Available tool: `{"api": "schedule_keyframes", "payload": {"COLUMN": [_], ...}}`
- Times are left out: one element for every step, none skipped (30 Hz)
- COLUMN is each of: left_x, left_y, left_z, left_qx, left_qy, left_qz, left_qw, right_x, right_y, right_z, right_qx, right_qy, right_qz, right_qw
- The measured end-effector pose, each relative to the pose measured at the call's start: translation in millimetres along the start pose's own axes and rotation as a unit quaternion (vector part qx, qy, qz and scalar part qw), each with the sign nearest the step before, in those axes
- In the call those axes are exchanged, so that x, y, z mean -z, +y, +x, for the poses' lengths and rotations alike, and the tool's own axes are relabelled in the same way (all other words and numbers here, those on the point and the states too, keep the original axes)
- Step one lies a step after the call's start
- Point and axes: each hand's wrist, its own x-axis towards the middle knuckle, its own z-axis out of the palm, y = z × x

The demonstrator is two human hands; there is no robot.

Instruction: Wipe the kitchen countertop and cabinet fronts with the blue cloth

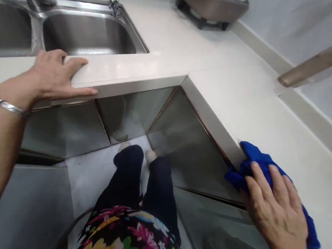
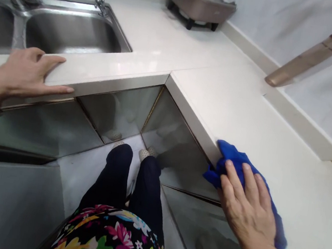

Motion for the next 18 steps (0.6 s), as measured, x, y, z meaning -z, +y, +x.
{"api": "schedule_keyframes", "payload": {"left_x": [0.8,1.7,2.3,2.7,2.8,2.8,2.9,3.0,3.2,3.7,4.3,5.1,5.9,6.8,7.6,8.2,8.6,8.8], "left_y": [2.8,5.6,8.1,10.1,11.4,12.2,12.5,12.7,12.8,13.0,13.4,14.0,14.8,15.8,16.9,17.9,18.9,19.6], "left_z": [-1.1,-2.7,-4.5,-6.2,-7.7,-9.0,-10.0,-10.7,-11.2,-11.4,-11.4,-11.3,-10.9,-10.5,-10.1,-9.8,-9.6,-9.6], "left_qx": [0.002,0.005,0.007,0.008,0.009,0.009,0.007,0.005,0.003,0.001,-0.002,-0.004,-0.005,-0.006,-0.004,0.0,0.005,0.01], "left_qy": [0.003,0.005,0.006,0.007,0.008,0.01,0.012,0.013,0.015,0.015,0.015,0.014,0.013,0.012,0.01,0.008,0.005,0.001], "left_qz": [-0.009,-0.015,-0.016,-0.011,-0.003,0.007,0.016,0.025,0.031,0.037,0.042,0.045,0.048,0.05,0.049,0.047,0.044,0.039], "left_qw": [1.0,1.0,1.0,1.0,1.0,1.0,1.0,1.0,0.999,0.999,0.999,0.999,0.999,0.999,0.999,0.999,0.999,0.999], "right_x": [-3.7,-8.3,-13.9,-20.0,-26.4,-32.9,-39.4,-46.0,-52.8,-60.3,-68.8,-78.7,-89.9,-102.5,-115.9,-129.4,-142.3,-153.5], "right_y": [-1.7,-3.9,-6.5,-9.8,-13.5,-17.6,-21.9,-26.3,-30.3,-33.7,-36.2,-37.6,-37.8,-37.0,-35.3,-33.2,-31.0,-29.1], "right_z": [2.1,4.3,6.8,9.7,13.4,18.1,23.9,31.2,39.9,50.0,61.2,73.0,85.0,96.3,106.4,114.7,120.8,124.4], "right_qx": [-0.006,-0.012,-0.019,-0.023,-0.027,-0.029,-0.027,-0.023,-0.017,-0.01,-0.007,-0.006,-0.008,-0.009,-0.008,-0.008,-0.008,-0.009], "right_qy": [0.011,0.027,0.041,0.052,0.058,0.058,0.051,0.042,0.032,0.023,0.013,0.0,-0.012,-0.025,-0.038,-0.048,-0.052,-0.052], "right_qz": [-0.003,-0.004,-0.002,0.003,0.01,0.02,0.033,0.051,0.072,0.097,0.126,0.158,0.192,0.227,0.261,0.29,0.313,0.33], "right_qw": [1.0,1.0,0.999,0.998,0.998,0.998,0.998,0.998,0.997,0.995,0.992,0.987,0.981,0.973,0.964,0.956,0.948,0.942]}}
